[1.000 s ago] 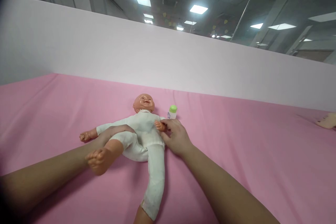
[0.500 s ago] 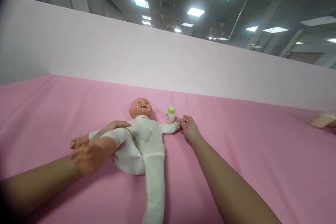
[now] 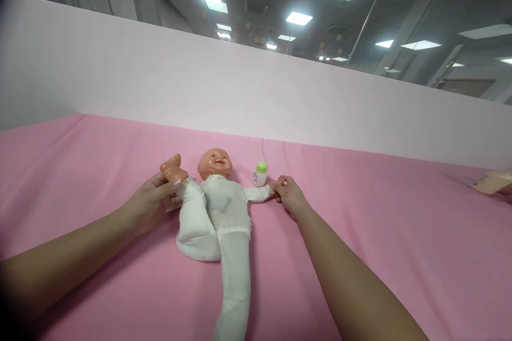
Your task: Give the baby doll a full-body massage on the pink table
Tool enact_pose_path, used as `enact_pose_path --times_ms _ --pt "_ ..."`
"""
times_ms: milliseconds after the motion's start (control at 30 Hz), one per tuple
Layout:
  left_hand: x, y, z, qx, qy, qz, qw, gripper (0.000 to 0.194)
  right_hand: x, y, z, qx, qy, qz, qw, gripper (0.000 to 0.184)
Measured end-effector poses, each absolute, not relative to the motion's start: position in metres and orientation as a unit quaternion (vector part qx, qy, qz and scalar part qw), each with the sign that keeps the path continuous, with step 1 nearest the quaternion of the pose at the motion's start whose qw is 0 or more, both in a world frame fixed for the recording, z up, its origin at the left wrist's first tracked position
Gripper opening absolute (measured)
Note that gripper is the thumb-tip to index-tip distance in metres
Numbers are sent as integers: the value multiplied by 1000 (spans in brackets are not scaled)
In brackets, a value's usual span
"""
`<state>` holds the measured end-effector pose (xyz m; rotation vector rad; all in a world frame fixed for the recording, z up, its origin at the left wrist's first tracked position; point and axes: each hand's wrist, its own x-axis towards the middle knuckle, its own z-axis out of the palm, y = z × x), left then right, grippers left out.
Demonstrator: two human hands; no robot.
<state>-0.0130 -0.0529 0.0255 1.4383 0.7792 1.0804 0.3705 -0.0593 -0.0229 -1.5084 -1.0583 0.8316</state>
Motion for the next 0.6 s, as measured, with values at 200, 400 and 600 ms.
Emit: enact_pose_path --times_ms 200,400,600 --pt "-11 -96 41 767 270 430 391 44 369 -57 -25 -639 -445 341 527 41" --pt "1 -138 55 905 17 386 177 47 369 -57 -24 -649 -448 333 518 43" --pt "19 -173 27 946 -35 299 121 14 368 -58 -24 -648 -457 327 514 44"
